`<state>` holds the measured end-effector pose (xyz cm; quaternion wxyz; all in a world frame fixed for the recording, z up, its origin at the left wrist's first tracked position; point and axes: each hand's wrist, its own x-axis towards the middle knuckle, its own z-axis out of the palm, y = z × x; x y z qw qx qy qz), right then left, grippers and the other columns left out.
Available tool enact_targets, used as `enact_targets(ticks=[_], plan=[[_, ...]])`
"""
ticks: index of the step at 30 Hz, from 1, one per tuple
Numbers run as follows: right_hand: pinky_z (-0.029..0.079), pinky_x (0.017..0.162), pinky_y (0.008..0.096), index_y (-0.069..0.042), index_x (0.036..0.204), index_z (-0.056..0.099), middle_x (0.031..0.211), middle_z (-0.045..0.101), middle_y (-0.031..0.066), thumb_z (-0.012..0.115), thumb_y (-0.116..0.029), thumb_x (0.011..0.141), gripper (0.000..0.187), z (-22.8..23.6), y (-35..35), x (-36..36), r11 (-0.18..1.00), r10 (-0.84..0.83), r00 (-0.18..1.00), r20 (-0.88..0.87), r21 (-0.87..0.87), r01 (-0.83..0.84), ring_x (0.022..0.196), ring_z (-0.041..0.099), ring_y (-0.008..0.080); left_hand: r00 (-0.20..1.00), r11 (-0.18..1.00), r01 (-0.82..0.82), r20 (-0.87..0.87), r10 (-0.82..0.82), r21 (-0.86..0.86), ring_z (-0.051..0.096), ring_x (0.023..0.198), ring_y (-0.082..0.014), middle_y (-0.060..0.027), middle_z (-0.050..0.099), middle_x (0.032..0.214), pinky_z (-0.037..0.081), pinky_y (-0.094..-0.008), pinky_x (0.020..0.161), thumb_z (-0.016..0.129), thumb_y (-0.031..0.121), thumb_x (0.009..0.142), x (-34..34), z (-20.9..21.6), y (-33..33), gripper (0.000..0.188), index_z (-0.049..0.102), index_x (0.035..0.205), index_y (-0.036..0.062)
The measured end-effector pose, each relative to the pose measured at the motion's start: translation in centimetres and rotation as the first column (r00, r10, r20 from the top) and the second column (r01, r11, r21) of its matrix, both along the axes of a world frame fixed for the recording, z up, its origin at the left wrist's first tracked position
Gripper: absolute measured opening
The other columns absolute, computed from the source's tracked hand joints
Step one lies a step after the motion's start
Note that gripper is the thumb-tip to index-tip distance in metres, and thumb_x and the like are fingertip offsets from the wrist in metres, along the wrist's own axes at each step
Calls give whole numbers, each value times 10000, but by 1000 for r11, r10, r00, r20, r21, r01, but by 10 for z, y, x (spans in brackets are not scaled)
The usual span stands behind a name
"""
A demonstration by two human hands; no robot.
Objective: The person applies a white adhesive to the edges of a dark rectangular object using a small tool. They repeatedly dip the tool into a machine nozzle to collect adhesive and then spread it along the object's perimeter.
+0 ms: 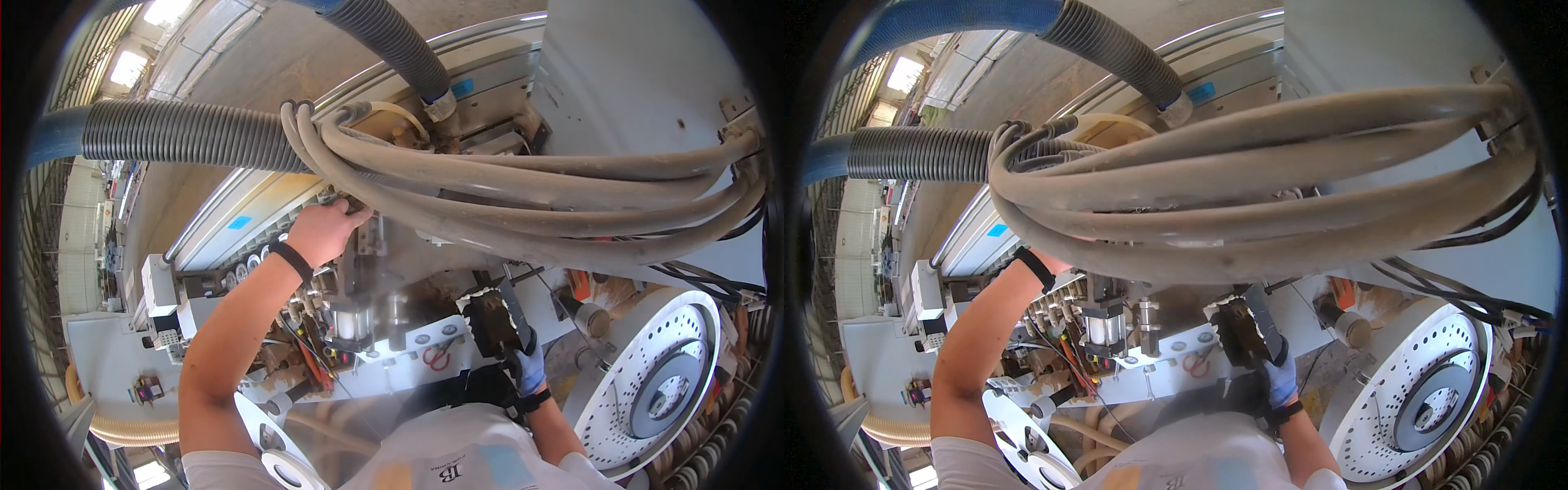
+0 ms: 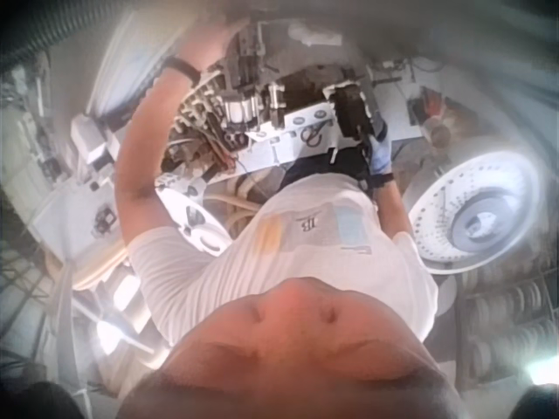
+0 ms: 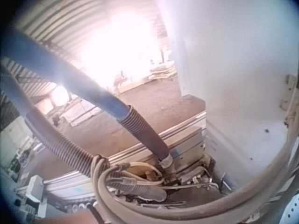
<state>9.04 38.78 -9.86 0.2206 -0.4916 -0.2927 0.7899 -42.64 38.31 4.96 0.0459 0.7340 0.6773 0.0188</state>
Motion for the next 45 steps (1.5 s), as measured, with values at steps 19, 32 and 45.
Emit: enact_targets(ticks=[19,32,45], plan=[[560,794,302,-51,1398,547,1173,682,80,713,-38,874,550,7,-3,-9,999,-26,999,45,41,24,997,664,174,937,959,-27,-342,-75,-284,722,724,-280,-111,680,1015,570,-434,622,656,119,860,22,26,16,648,598,1481,297],[534,598,282,-79,1395,539,1057,706,81,679,-111,904,512,-34,-10,-14,993,-32,999,40,117,28,784,697,181,960,964,7,-269,-82,-267,685,686,-289,-102,636,937,558,-434,623,698,134,832,8,39,17,633,620,1450,247],[534,591,274,-78,1419,513,1054,704,83,691,-108,896,553,27,7,-36,998,24,995,100,54,-30,779,697,177,914,960,37,-380,-146,-278,700,654,-259,-114,662,986,555,-416,587,635,108,858,22,38,14,617,616,1460,243]])
